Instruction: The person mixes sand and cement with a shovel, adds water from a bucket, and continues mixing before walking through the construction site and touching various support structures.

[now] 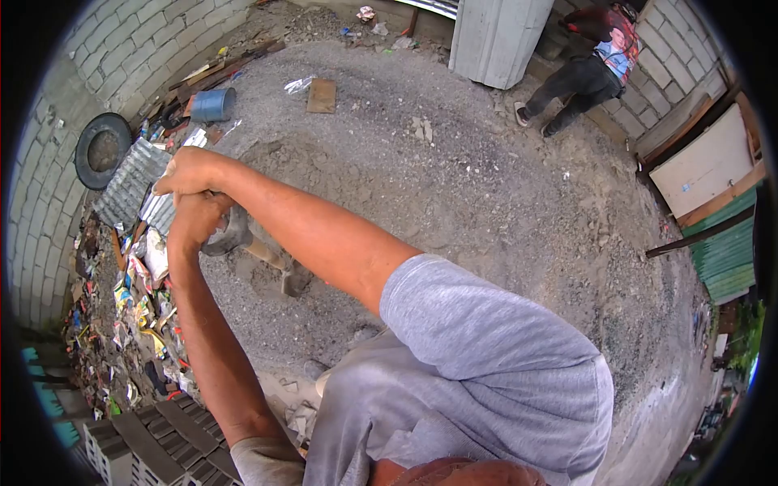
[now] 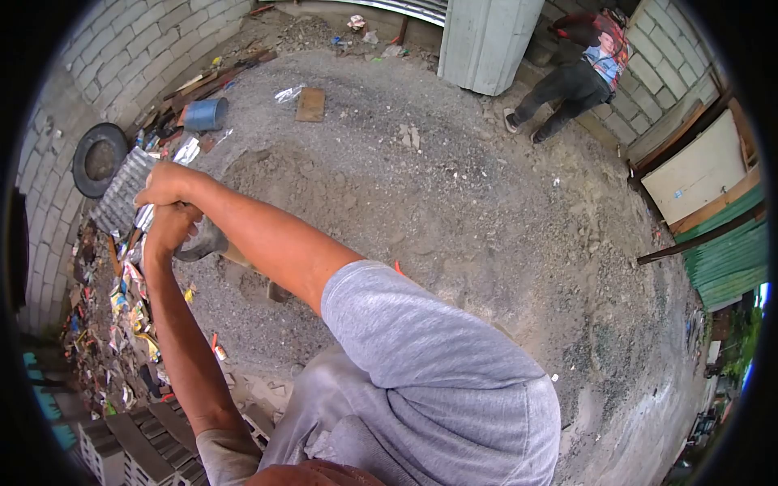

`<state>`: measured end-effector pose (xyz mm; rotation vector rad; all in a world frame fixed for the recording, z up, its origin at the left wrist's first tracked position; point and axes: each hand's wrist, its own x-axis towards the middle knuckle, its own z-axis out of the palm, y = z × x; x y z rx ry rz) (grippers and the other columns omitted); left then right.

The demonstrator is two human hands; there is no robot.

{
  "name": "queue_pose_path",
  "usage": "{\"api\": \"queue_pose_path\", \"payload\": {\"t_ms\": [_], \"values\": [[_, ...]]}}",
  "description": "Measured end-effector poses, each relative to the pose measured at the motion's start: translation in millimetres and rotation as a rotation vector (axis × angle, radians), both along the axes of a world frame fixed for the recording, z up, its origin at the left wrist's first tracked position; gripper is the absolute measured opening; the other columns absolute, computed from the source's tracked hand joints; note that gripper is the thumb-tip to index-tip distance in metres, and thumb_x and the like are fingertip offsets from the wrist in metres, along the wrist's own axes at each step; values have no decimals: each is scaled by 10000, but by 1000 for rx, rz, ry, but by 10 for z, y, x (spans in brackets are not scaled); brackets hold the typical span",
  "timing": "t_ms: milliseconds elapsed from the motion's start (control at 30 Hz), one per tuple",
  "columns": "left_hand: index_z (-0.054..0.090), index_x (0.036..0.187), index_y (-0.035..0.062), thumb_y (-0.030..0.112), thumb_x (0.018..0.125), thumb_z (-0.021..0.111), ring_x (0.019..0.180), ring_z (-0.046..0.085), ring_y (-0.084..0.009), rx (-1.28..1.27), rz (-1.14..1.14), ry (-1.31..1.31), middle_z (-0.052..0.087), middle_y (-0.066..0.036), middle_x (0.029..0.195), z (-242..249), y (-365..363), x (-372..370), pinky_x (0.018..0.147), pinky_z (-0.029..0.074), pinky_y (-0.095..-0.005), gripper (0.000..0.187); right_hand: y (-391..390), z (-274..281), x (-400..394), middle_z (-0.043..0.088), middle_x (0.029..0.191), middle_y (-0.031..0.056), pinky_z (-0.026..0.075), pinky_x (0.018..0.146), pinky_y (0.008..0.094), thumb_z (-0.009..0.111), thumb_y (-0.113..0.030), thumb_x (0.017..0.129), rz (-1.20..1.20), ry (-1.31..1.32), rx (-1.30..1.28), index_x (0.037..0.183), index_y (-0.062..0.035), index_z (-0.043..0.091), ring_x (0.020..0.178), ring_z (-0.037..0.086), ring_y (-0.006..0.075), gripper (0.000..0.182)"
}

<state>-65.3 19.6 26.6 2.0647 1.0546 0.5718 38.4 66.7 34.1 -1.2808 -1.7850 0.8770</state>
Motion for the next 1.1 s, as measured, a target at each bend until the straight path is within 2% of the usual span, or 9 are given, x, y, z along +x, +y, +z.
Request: {"api": "queue_pose_path", "payload": {"t_ms": [433,567,633,667,800,900,967,1000,1100], "values": [[617,818,-38,154,732,645,529,575,-158,41,27,63,602,-84,701,41,-53,117,435,435,-293,212,14,-25,103,730,803,102,528,711,296,690,-387,780,41,-13,-7,896,31,711,721,673,163,434],[641,954,-51,170,770,671,633,603,-217,30,13,123,671,-152,802,99,25,122,552,464,-364,289,39,-30,73,719,776,121,525,702,323,689,-361,787,-18,103,16,889,9,705,720,677,194,385],[653,955,-45,230,752,704,717,629,-241,22,48,184,670,-159,782,19,200,114,648,484,-376,345,-21,-33,71,697,754,145,523,688,352,683,-323,800,-443,368,437,852,4,677,717,681,250,332],[647,1038,-34,299,728,735,792,645,-271,218,67,227,672,-193,842,-23,284,129,735,485,-386,463,-81,-24,104,678,756,161,518,674,377,672,-261,818,-538,481,528,852,1,640,720,679,293,266],[609,1151,-33,347,719,753,843,655,-295,315,186,255,668,-220,922,98,402,100,748,487,-388,593,-368,-489,481,672,765,143,511,650,361,662,-214,854,-673,422,644,929,-8,619,681,662,255,223],[562,1228,-40,381,707,777,864,651,-304,267,188,319,663,-217,968,85,555,-1,754,484,-379,703,-804,-1092,885,676,784,124,505,655,349,647,-244,874,-741,225,340,943,-35,630,708,658,239,221],[573,1208,-42,412,708,785,841,642,-292,454,175,135,656,-184,899,-24,690,-77,752,483,-369,707,-1163,-1643,1166,680,800,124,506,670,365,635,-279,880,-791,82,182,961,-52,638,736,662,256,241],[578,1199,-35,391,748,770,816,631,-286,384,185,83,646,-155,852,99,580,-68,755,484,-356,650,-1409,-1890,1289,682,808,128,508,680,378,629,-303,882,-811,13,111,971,-59,642,750,664,269,260],[583,1184,-35,326,803,740,845,620,-266,462,203,-133,645,-145,898,60,597,-220,786,477,-340,548,-2368,-2462,1622,679,921,179,505,782,455,594,-336,865,-756,-266,-263,978,-81,642,880,648,371,283]]}}
